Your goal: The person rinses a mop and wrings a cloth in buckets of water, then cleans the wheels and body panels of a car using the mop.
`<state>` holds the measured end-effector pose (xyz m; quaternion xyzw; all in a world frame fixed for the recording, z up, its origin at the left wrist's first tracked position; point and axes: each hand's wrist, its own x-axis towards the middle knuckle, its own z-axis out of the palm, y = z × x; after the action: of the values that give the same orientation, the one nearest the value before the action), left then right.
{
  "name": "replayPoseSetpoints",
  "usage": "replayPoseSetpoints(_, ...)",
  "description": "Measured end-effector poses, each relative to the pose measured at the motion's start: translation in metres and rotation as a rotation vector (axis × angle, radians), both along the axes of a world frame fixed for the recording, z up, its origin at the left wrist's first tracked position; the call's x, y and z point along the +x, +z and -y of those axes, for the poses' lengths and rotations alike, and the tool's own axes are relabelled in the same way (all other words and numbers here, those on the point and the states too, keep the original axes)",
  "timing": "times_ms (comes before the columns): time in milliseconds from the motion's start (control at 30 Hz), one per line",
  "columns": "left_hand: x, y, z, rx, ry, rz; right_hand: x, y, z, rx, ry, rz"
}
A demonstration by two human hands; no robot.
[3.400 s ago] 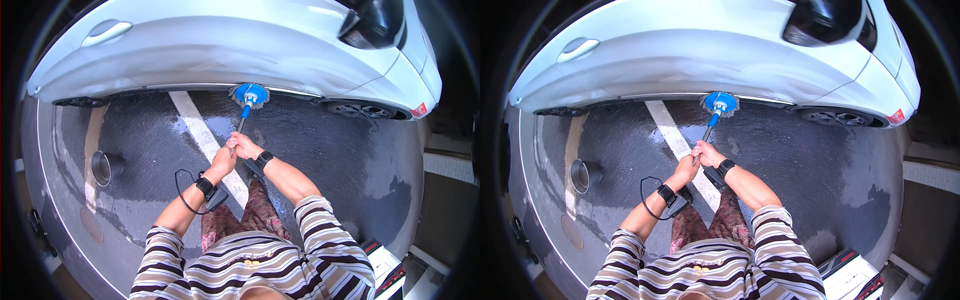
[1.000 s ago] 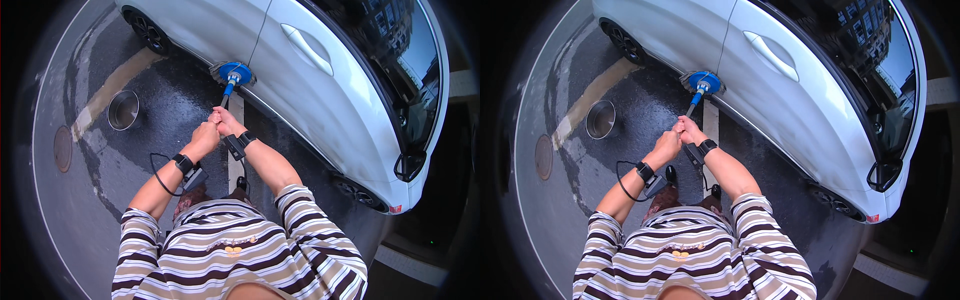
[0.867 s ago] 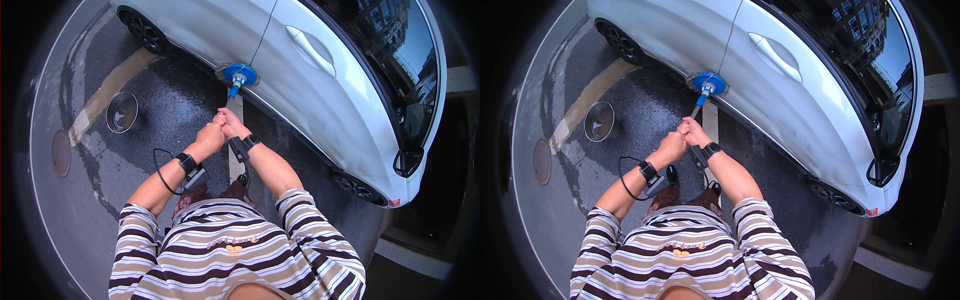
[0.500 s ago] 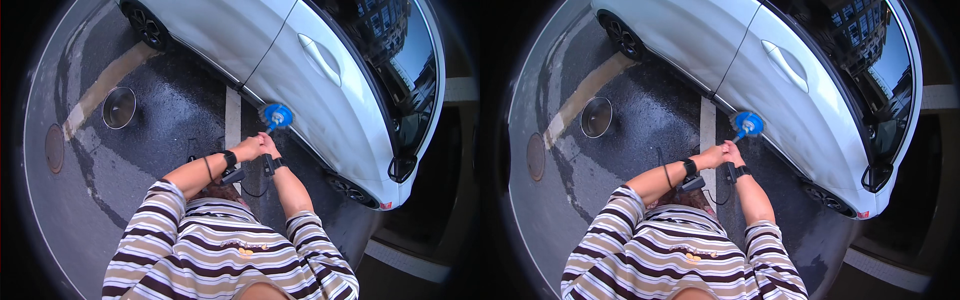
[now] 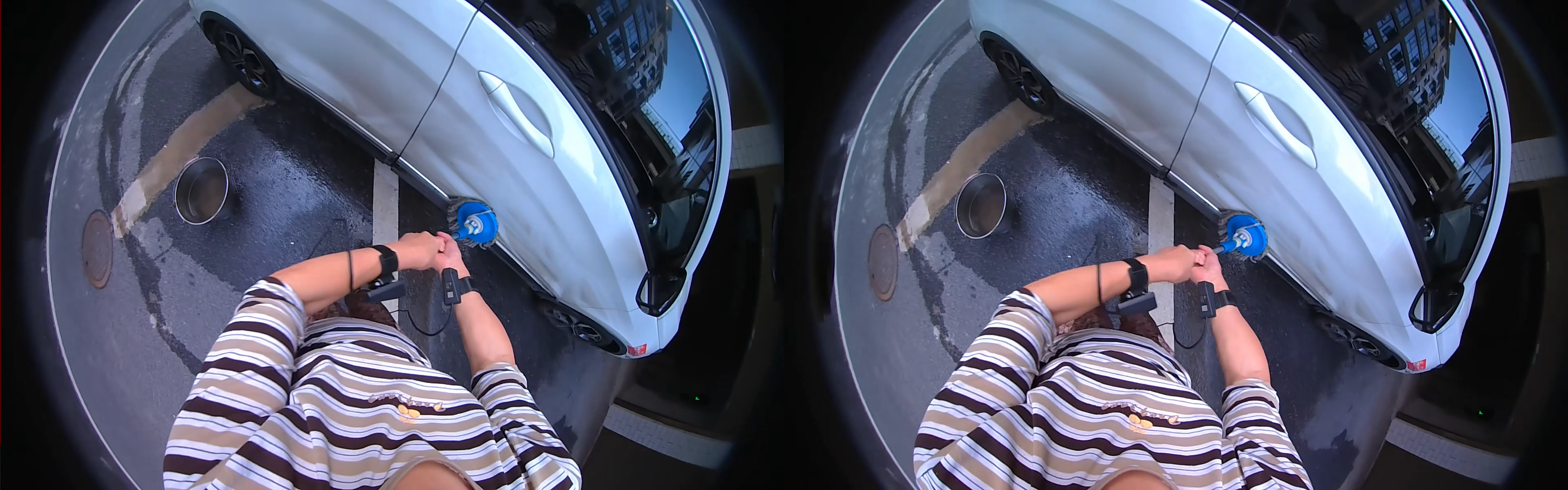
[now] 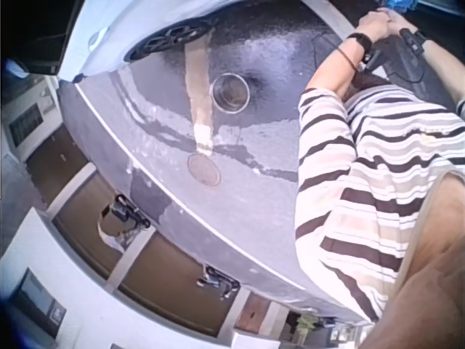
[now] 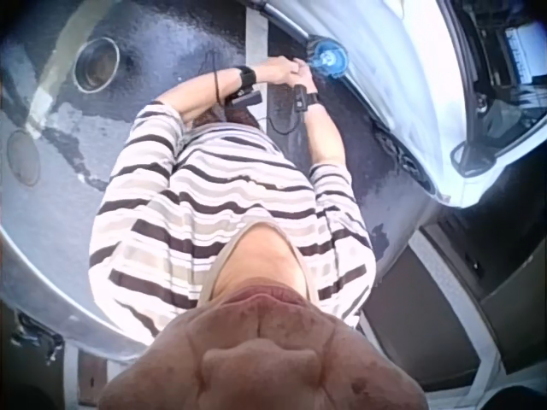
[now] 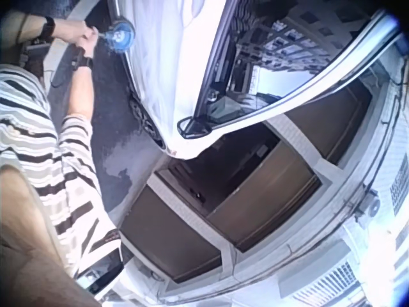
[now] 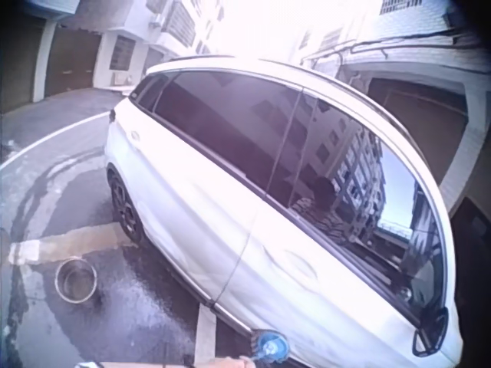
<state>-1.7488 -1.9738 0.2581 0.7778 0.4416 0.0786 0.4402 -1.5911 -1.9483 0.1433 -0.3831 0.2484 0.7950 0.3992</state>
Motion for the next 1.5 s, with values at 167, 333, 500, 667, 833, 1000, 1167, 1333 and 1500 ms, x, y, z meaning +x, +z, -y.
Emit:
replayPoseSetpoints(167, -0.078, 0.028, 0.003, -0.031, 0.106, -0.132, -0.091, 0.006, -0.022, -0.044, 0.079, -0.255)
replayPoseSetpoints(333, -0.158, 0.013, 0.007, 0.045, 0.437, -0.088, -0.199, 0.010, -0.049, -0.007, 0.356, -0.266)
replayPoseSetpoints(500, -0.242, 0.008, -0.018, 0.034, 0.653, -0.157, -0.307, 0.003, -0.089, 0.106, 0.539, -0.268)
replayPoseSetpoints(667, -0.317, 0.017, -0.009, 0.074, 0.710, -0.092, -0.390, 0.032, -0.088, 0.092, 0.546, -0.363)
replayPoseSetpoints(833, -0.393, 0.028, 0.022, 0.188, 0.640, 0.073, -0.446, 0.078, -0.055, 0.180, 0.433, -0.239)
replayPoseSetpoints(1000, -0.418, 0.053, 0.023, 0.261, 0.442, 0.268, -0.443, 0.118, -0.037, 0.340, 0.239, -0.113)
replayPoseSetpoints(1167, -0.393, 0.051, 0.000, 0.233, 0.389, 0.373, -0.407, 0.115, -0.052, 0.234, 0.208, -0.097)
replayPoseSetpoints(1333, -0.385, 0.017, -0.013, 0.123, 0.421, 0.135, -0.404, 0.074, -0.063, 0.164, 0.244, -0.103)
replayPoseSetpoints(1500, -0.396, 0.008, -0.044, 0.034, 0.468, 0.046, -0.418, 0.038, -0.096, 0.129, 0.340, -0.098)
